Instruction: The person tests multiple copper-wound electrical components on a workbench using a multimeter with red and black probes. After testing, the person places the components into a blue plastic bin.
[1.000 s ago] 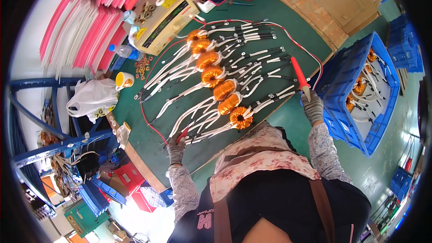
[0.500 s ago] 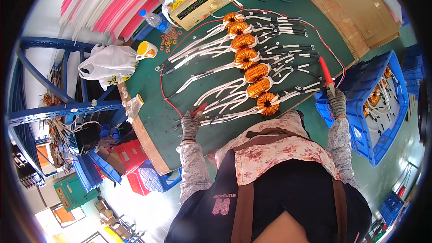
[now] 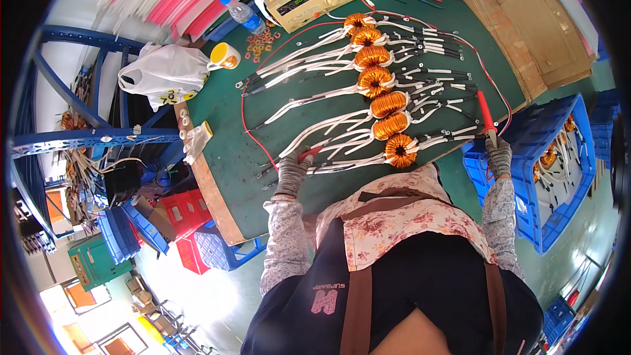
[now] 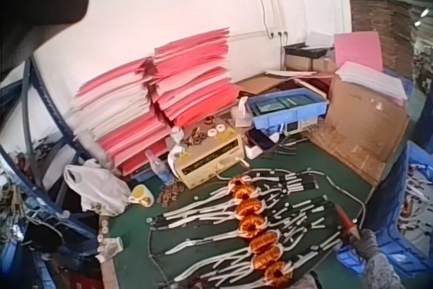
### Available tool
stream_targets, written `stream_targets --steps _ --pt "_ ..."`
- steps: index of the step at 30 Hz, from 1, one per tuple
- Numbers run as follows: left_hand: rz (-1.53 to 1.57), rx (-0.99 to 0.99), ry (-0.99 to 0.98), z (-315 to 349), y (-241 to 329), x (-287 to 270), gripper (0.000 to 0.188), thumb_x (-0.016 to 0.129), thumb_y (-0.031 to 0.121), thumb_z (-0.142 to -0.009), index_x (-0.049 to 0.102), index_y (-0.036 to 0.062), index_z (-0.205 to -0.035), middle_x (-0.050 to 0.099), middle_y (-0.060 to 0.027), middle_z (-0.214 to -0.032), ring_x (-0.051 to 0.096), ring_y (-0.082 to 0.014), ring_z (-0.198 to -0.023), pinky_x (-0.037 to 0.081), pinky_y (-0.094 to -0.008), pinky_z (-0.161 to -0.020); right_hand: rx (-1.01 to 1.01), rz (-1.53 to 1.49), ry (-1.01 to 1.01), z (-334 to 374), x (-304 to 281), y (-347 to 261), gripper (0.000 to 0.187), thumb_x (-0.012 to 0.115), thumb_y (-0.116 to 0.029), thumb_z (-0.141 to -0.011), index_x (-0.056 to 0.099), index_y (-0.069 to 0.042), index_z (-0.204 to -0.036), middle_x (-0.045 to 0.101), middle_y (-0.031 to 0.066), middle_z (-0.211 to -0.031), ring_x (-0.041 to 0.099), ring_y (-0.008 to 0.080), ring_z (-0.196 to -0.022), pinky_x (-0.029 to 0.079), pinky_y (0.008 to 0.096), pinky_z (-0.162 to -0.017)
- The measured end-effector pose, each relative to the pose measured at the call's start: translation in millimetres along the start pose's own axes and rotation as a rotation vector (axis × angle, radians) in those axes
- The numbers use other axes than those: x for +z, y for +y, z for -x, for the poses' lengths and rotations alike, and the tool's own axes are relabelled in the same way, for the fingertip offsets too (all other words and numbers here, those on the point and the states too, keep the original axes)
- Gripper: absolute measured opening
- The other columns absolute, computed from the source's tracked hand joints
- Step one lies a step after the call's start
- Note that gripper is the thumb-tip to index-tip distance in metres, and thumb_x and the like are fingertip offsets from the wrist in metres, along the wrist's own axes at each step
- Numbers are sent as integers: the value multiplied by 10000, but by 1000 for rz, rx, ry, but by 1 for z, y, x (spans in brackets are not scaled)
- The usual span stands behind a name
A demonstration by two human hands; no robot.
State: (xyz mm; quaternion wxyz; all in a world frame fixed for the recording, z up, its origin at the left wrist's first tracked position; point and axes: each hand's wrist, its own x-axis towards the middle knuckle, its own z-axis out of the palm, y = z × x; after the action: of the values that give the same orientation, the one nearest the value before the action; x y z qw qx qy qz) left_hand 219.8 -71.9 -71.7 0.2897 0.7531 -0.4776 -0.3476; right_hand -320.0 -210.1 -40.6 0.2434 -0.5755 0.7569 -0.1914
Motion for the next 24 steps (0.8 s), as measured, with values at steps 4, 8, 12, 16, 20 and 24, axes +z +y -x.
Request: stream_targets --steps 4,8,12,16,20,24 --pt "-102 26 -42 -5 1 6 285 624 181 -773 599 48 -1024 630 -163 -893 599 -301 -832 458 -367 -773 -1 -26 9 2 0 -7 277 608 -253 -788 624 -7 -916 599 97 -685 530 180 -607 425 330 -589" --pt "-73 -4 -67 -8 4 9 291 623 194 -770 600 60 -1027 629 -162 -911 601 -295 -848 458 -362 -776 -9 -35 16 -1 3 7 266 603 -248 -787 623 -9 -900 594 94 -671 521 182 -594 422 332 -584" --pt "-62 6 -78 -7 -2 13 296 635 204 -758 607 72 -1022 632 -163 -899 605 -289 -850 461 -360 -771 -30 1 -2 3 -1 -5 244 583 -253 -779 627 -50 -906 604 151 -702 573 264 -627 434 368 -595" --pt "-83 80 -36 -4 1 13 293 642 204 -753 614 61 -1007 635 -159 -868 608 -269 -807 465 -351 -750 44 7 -32 1 -2 -9 279 596 -240 -786 620 -14 -947 608 85 -702 522 155 -622 433 324 -609" --pt "18 14 -55 -5 -5 15 269 625 172 -772 610 46 -1009 638 -143 -873 604 -243 -804 462 -337 -752 46 -18 -3 -1 3 0 267 616 -217 -778 620 -10 -946 611 75 -705 528 146 -626 437 304 -608" --pt "-80 36 -59 -6 5 12 272 623 174 -777 605 44 -1015 638 -144 -878 607 -239 -814 464 -333 -756 23 -114 30 0 9 6 252 621 -207 -780 623 -13 -941 612 56 -705 522 137 -616 437 297 -599"
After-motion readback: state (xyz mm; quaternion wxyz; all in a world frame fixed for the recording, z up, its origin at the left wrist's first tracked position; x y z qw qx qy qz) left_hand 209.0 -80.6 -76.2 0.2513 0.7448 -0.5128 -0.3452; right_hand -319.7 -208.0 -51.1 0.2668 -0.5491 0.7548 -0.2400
